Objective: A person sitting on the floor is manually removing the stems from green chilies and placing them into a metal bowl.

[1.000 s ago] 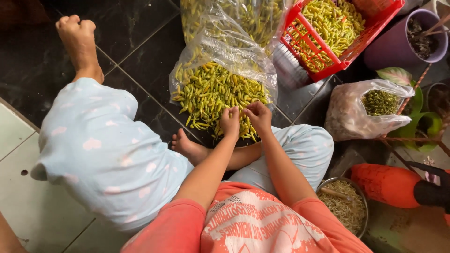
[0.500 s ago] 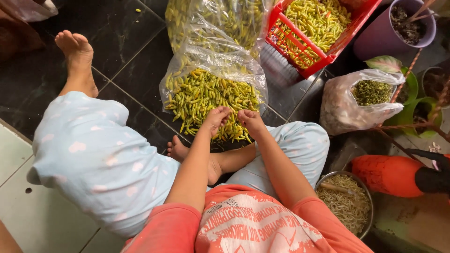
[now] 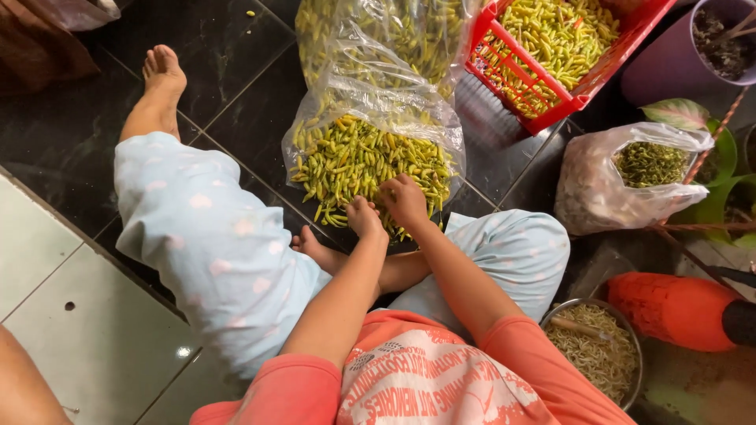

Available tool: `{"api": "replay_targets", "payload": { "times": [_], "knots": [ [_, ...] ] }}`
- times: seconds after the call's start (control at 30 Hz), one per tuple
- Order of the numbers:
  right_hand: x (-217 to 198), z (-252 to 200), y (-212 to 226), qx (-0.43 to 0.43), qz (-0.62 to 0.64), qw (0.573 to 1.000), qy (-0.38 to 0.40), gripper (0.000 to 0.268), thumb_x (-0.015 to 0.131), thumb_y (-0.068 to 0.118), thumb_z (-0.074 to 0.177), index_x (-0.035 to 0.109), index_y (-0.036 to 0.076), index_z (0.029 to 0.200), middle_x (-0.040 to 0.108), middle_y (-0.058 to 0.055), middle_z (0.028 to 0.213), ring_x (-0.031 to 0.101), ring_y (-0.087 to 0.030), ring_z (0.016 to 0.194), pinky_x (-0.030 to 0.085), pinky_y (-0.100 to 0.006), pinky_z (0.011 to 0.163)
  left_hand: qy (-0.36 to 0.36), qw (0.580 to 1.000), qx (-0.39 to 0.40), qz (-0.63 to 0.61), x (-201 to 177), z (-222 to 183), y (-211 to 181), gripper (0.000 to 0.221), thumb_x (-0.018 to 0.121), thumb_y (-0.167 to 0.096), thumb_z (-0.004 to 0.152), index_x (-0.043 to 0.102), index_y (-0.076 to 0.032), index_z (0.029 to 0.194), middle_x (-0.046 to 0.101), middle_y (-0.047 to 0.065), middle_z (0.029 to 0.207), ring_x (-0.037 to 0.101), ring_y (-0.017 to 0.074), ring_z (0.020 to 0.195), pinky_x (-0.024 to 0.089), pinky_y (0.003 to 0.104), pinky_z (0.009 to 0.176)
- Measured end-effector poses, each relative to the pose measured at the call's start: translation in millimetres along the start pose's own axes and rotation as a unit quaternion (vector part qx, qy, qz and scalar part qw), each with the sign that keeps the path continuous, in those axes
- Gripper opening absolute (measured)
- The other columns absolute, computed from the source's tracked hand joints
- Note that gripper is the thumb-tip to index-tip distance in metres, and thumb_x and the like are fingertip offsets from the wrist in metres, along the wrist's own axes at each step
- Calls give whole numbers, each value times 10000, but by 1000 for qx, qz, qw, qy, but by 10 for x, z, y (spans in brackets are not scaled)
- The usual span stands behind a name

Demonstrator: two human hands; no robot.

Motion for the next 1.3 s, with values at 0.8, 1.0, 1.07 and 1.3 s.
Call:
{"api": "replay_targets", "payload": {
  "times": [0.8, 1.0, 1.07, 1.3],
  "knots": [
    [-244, -122, -558, 154, 343, 926, -12, 242, 876, 104, 875, 813, 21, 1093, 658, -93, 859, 683, -138, 635, 565, -316, 572, 335, 812, 172, 445, 277, 90, -249, 184, 786, -358, 880, 817, -228, 1005, 770, 8, 951, 729, 223, 946, 568, 325, 816],
    [-171, -41, -832, 134, 252, 958, 5, 106, 818, 183, 927, 807, 78, 931, 713, -45, 748, 586, -103, 547, 455, -257, 501, 338, 803, 200, 448, 278, -120, -613, 225, 836, -242, 812, 800, -151, 1015, 781, 61, 1007, 734, 251, 1002, 570, 361, 906],
    [-435, 40, -587, 136, 276, 949, 73, 113, 769, 176, 943, 782, 68, 913, 668, -25, 703, 535, -101, 568, 417, -260, 528, 394, 782, 192, 443, 230, -236, -839, 191, 801, -244, 857, 792, -140, 1016, 790, 49, 935, 720, 238, 1002, 534, 373, 935],
    [-490, 135, -971, 156, 311, 937, 37, 181, 738, 80, 987, 759, -28, 1131, 756, -169, 956, 663, -186, 841, 514, -348, 741, 453, 876, 31, 164, 231, -202, -821, 161, 633, -184, 1031, 708, -142, 1166, 705, 38, 736, 382, 76, 419, 308, 203, 403]
  ]
}}
Point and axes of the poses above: each hand's wrist, its own z-axis towards the middle knuckle, its own x-axis out of the palm, y = z × x, the point moved 2 cm from there along z, towards the middle knuckle
